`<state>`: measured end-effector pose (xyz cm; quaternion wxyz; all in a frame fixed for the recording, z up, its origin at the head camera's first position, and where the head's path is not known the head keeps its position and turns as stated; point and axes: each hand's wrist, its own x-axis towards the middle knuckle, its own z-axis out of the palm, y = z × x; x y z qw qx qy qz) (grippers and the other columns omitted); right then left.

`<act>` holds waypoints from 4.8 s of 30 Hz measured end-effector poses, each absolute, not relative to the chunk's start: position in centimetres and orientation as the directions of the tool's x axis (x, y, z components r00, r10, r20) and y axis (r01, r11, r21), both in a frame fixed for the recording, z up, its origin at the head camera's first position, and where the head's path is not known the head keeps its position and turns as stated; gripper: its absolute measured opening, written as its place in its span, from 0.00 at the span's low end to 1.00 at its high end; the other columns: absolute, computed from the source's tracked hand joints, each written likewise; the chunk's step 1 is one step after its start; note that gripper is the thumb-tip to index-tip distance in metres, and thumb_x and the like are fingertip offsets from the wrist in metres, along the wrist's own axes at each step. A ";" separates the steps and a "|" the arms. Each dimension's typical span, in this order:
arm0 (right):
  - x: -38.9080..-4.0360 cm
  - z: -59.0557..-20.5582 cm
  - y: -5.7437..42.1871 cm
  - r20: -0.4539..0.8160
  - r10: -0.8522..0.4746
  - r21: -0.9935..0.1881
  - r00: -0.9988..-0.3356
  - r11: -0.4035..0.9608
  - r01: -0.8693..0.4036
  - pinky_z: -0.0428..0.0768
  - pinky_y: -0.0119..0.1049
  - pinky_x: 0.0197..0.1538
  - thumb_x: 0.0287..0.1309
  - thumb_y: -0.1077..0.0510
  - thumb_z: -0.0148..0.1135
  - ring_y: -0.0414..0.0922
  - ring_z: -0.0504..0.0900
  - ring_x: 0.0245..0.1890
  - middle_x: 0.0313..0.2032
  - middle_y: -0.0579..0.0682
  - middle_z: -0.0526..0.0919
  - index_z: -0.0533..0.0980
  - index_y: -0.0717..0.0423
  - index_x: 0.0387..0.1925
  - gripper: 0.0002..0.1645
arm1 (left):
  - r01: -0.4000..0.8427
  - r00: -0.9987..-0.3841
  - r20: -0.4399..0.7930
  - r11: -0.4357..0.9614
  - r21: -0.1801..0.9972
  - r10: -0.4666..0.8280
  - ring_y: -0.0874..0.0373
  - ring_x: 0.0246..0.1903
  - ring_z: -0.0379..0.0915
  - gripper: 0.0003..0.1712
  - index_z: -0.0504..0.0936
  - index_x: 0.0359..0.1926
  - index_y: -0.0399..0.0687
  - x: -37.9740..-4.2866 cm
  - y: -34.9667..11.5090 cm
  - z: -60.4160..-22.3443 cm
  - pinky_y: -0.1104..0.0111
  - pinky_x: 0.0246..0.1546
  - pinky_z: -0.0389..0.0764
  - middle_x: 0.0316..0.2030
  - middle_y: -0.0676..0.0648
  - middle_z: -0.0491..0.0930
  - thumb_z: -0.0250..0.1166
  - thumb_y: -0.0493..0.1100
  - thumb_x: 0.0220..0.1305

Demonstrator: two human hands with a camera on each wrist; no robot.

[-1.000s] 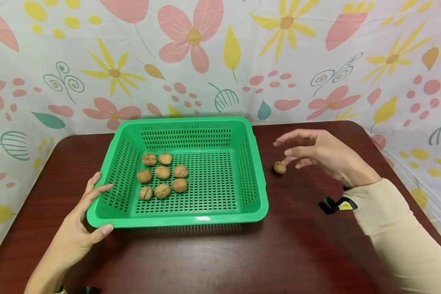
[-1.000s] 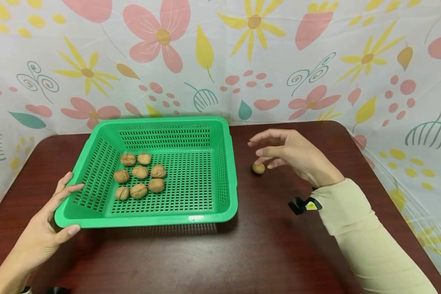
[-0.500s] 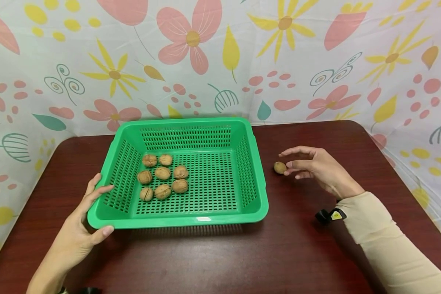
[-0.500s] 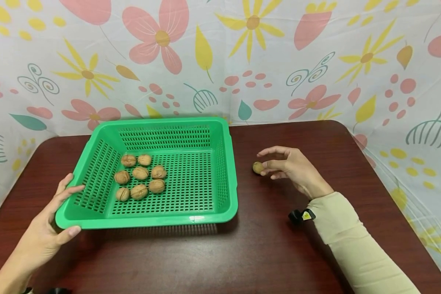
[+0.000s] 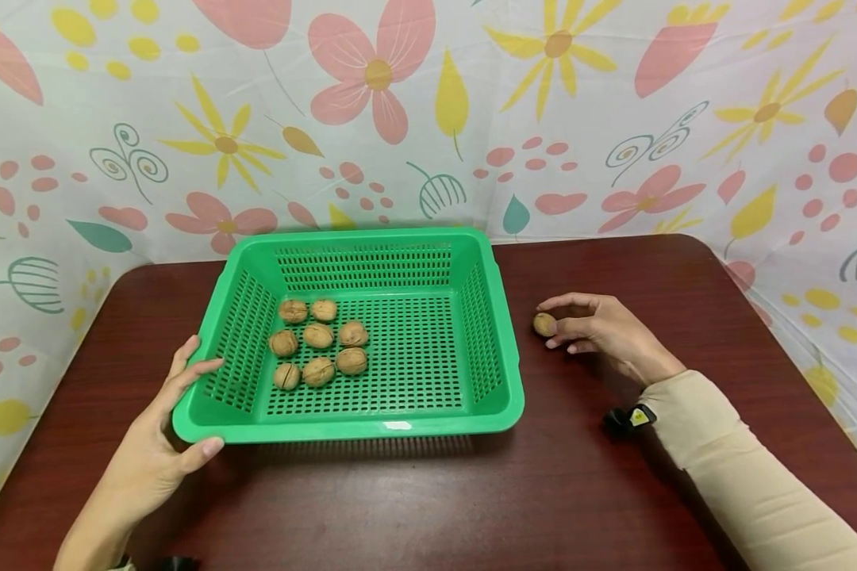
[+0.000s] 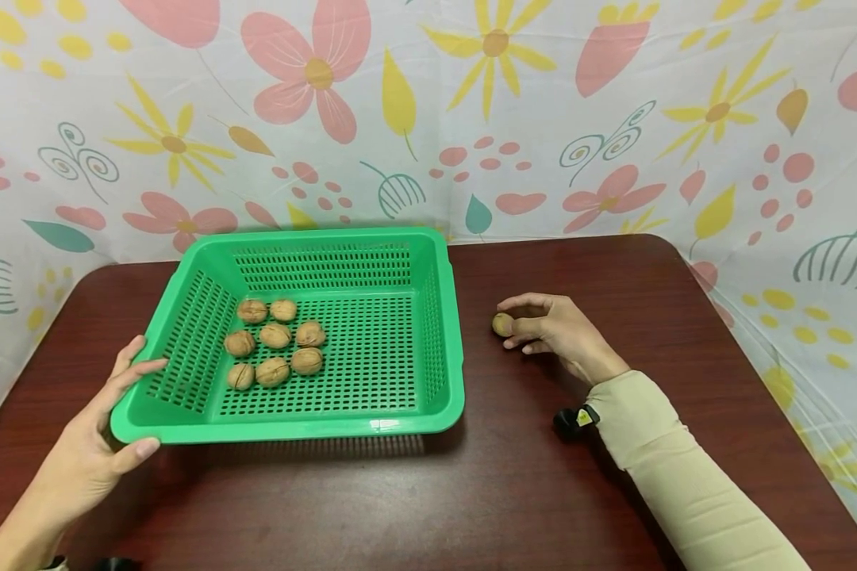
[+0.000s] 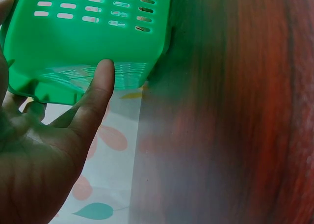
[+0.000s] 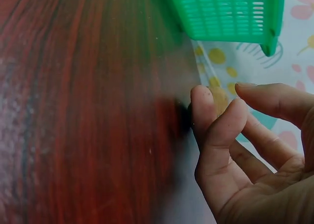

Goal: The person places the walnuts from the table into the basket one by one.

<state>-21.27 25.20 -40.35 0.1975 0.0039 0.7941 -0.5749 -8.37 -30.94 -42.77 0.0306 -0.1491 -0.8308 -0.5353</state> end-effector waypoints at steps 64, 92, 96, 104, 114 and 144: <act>-25.1 -30.5 7.8 -0.168 -0.465 -0.982 -0.869 0.153 0.108 0.85 0.39 0.47 0.68 0.66 0.61 0.54 0.90 0.42 0.61 0.56 0.81 0.80 0.60 0.59 0.19 | 0.247 -0.963 0.171 0.423 0.872 0.210 0.71 0.79 0.40 0.49 0.64 0.79 0.50 -8.2 -30.9 -42.4 0.86 0.64 0.53 0.85 0.55 0.40 0.71 0.31 0.58; -28.7 -37.0 -0.1 -0.395 -0.521 -0.912 -0.757 0.325 0.252 0.79 0.49 0.54 0.73 0.68 0.56 0.56 0.87 0.48 0.58 0.53 0.81 0.77 0.57 0.63 0.20 | 0.262 -0.959 0.189 0.402 0.877 0.211 0.69 0.79 0.42 0.49 0.63 0.79 0.48 -8.1 -31.0 -42.6 0.85 0.63 0.56 0.85 0.54 0.39 0.70 0.28 0.57; -29.1 -37.5 -0.1 -0.419 -0.512 -0.890 -0.750 0.394 0.229 0.81 0.47 0.53 0.73 0.67 0.57 0.54 0.88 0.46 0.56 0.53 0.82 0.77 0.58 0.64 0.21 | 0.264 -0.959 0.191 0.403 0.876 0.211 0.69 0.79 0.41 0.49 0.63 0.79 0.48 -8.1 -31.1 -42.6 0.85 0.63 0.55 0.85 0.54 0.39 0.70 0.28 0.57; -29.5 -38.2 -0.2 -0.454 -0.515 -0.853 -0.727 0.486 0.188 0.82 0.41 0.46 0.74 0.67 0.56 0.51 0.88 0.43 0.56 0.55 0.81 0.78 0.59 0.64 0.20 | 0.265 -0.958 0.191 0.403 0.876 0.215 0.69 0.79 0.42 0.49 0.64 0.79 0.48 -8.2 -31.0 -42.7 0.85 0.64 0.55 0.85 0.54 0.39 0.70 0.29 0.57; -29.6 -39.0 -0.9 -0.436 -0.531 -0.852 -0.727 0.504 0.143 0.82 0.41 0.44 0.72 0.69 0.58 0.47 0.87 0.37 0.65 0.54 0.78 0.80 0.59 0.61 0.20 | 0.263 -0.959 0.192 0.398 0.879 0.210 0.69 0.79 0.43 0.49 0.64 0.79 0.48 -8.1 -31.0 -42.6 0.85 0.64 0.55 0.85 0.53 0.39 0.70 0.28 0.56; -26.0 -31.0 5.3 -0.286 -0.437 -0.807 -0.853 0.590 -0.031 0.83 0.47 0.59 0.68 0.66 0.61 0.51 0.86 0.52 0.65 0.53 0.81 0.78 0.57 0.65 0.25 | 0.252 -0.957 0.172 0.372 0.893 0.234 0.73 0.78 0.44 0.53 0.57 0.82 0.50 -8.6 -30.8 -42.6 0.87 0.60 0.63 0.86 0.54 0.35 0.68 0.24 0.59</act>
